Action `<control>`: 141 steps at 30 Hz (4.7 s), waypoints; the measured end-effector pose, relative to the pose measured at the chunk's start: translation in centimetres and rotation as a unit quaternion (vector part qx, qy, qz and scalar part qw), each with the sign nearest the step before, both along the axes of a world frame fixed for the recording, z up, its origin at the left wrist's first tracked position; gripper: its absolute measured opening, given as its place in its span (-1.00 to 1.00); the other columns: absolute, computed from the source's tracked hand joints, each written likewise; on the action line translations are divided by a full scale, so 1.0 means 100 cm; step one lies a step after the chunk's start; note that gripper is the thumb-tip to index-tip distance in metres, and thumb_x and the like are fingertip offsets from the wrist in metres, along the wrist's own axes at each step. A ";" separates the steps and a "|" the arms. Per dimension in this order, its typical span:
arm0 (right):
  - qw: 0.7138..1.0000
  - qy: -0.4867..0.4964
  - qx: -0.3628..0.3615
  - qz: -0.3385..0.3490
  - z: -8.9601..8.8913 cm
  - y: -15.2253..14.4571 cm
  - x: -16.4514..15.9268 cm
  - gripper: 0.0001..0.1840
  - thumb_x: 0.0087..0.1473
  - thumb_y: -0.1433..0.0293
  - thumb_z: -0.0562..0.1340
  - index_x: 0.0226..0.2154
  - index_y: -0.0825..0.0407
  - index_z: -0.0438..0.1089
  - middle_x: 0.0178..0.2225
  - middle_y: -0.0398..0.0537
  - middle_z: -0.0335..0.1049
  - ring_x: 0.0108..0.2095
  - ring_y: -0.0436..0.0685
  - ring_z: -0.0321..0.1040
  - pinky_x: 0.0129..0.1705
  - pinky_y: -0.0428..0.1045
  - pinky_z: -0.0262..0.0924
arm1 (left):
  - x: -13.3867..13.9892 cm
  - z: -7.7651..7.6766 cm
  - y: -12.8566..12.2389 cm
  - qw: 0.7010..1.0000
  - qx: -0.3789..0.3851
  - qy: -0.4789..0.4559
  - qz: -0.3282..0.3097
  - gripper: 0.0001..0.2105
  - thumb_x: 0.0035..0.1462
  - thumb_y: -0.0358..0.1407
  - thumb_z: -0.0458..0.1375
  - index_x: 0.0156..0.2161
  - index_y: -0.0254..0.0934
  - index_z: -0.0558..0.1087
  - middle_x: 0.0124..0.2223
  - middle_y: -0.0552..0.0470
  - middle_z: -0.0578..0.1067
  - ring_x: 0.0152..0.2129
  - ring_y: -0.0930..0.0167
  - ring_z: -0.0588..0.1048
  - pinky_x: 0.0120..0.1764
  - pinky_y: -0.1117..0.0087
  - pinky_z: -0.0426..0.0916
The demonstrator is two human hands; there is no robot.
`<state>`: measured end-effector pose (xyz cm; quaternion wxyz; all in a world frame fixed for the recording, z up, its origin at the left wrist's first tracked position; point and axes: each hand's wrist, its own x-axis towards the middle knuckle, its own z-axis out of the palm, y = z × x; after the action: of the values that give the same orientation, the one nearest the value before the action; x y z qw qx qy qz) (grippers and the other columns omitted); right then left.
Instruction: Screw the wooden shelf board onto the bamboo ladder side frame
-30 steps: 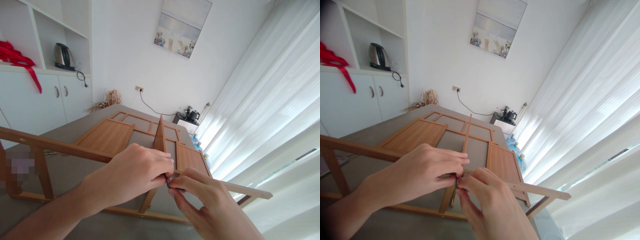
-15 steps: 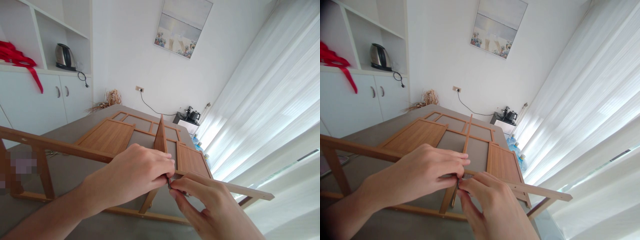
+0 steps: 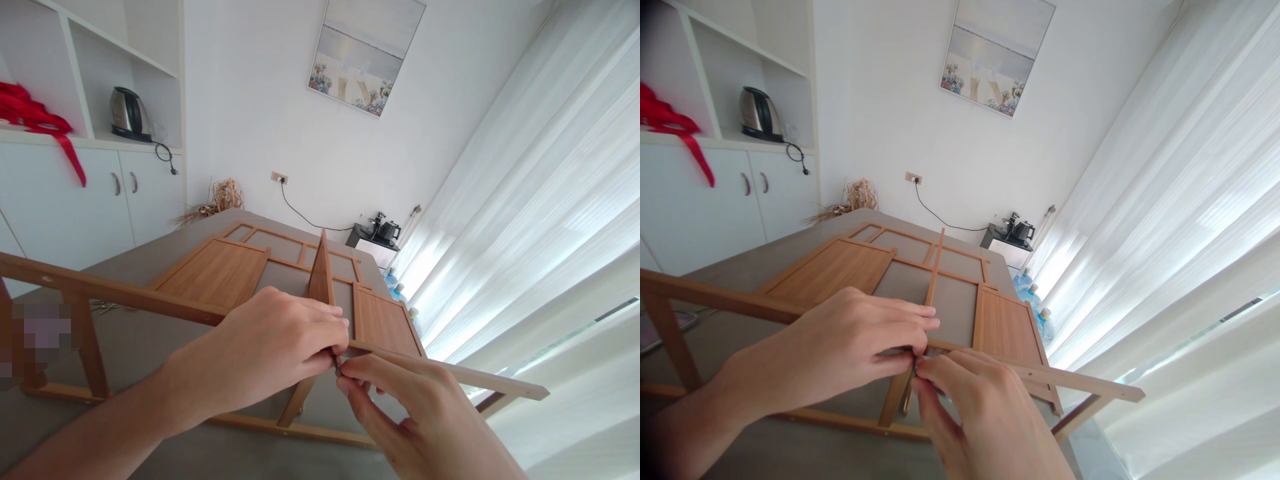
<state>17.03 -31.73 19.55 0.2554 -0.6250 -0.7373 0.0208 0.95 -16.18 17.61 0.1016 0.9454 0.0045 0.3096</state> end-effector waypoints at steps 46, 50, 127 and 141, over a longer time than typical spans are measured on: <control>0.999 -0.013 0.013 -0.044 -0.001 -0.003 0.000 -0.79 0.23 0.46 0.21 -0.32 -0.08 0.56 -0.37 -0.10 0.44 -0.38 0.02 0.44 -0.45 -0.16 0.30 | 0.000 0.002 -0.001 1.000 -0.018 0.018 -0.004 -0.91 0.29 -0.35 0.15 -0.29 -0.18 0.46 -0.05 0.14 0.61 0.08 0.41 0.50 -0.07 0.55 0.39; 0.999 -0.010 0.007 -0.046 0.000 -0.002 -0.001 -0.78 0.23 0.48 0.19 -0.30 -0.07 0.55 -0.37 -0.09 0.45 -0.36 0.02 0.46 -0.57 -0.19 0.20 | 0.000 0.002 -0.001 1.000 -0.016 0.014 -0.004 -0.91 0.28 -0.36 0.16 -0.29 -0.18 0.45 -0.06 0.14 0.61 0.05 0.42 0.52 -0.05 0.54 0.39; 0.999 -0.033 -0.033 -0.027 -0.002 -0.005 0.006 -0.80 0.27 0.46 0.16 -0.17 -0.16 0.44 -0.25 -0.13 0.33 -0.31 0.01 0.39 -0.30 -0.08 0.29 | 0.000 -0.003 0.000 1.000 -0.007 0.016 0.005 -0.87 0.34 -0.28 0.12 -0.30 -0.14 0.40 -0.05 0.26 0.60 0.08 0.47 0.49 -0.08 0.53 0.36; 0.998 -0.049 -0.025 -0.029 0.003 -0.003 0.001 -0.81 0.25 0.49 0.13 -0.23 -0.08 0.42 -0.28 -0.10 0.28 -0.34 0.01 0.36 -0.32 -0.11 0.33 | 0.000 0.002 -0.002 1.000 -0.006 0.008 0.002 -0.85 0.34 -0.28 0.12 -0.32 -0.18 0.41 -0.06 0.19 0.61 -0.07 0.45 0.57 -0.11 0.52 0.38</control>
<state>17.10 -32.06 19.88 0.2036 -0.6524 -0.7300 0.0015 0.98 -16.35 17.82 0.1066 0.9473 0.0097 0.3018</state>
